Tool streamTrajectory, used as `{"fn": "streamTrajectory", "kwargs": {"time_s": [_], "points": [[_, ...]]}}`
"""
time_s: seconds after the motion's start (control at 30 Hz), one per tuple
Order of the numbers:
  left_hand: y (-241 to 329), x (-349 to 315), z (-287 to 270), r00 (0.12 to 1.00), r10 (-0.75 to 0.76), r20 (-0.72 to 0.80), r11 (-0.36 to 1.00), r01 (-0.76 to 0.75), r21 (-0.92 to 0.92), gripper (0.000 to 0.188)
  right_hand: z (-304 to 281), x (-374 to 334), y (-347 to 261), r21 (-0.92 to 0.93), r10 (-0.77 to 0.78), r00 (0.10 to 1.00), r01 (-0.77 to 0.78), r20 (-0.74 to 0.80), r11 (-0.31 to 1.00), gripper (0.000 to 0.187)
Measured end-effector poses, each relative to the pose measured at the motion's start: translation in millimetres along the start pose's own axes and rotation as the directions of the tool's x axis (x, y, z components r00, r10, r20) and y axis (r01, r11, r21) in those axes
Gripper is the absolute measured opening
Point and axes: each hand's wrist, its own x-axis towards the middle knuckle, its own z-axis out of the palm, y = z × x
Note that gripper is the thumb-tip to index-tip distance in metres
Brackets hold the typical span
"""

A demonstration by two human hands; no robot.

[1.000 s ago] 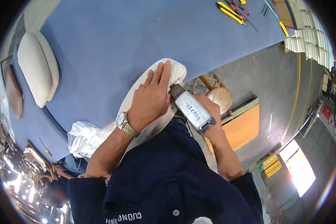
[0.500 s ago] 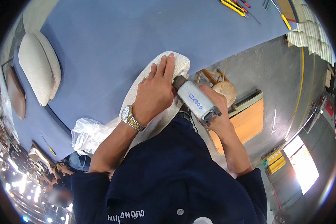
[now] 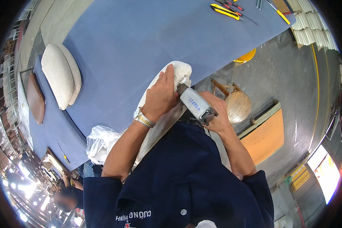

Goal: The person covers a foam cushion with fabric, using a staple gun to secure the fabric to the cushion edges. They trim excess fabric with a utility knife and smooth the surface by hand. The person repeats this process on multiple cushions at a workbench.

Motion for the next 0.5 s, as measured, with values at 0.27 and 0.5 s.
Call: {"fn": "streamTrajectory", "kwargs": {"time_s": [0.27,0.5], "points": [[2.5,2.2,0.6,0.999,-0.020,0.028,1.000,0.020,0.007,0.089,-4.2,1.3,2.4,-0.004,0.022,0.998,-0.022,0.061,1.000,0.050],[1.6,-0.9,2.6,0.998,-0.039,0.041,0.999,0.040,-0.028,0.087,-4.7,9.4,-17.0,0.045,0.147,0.985,-0.152,0.085,0.987,0.048]]}}
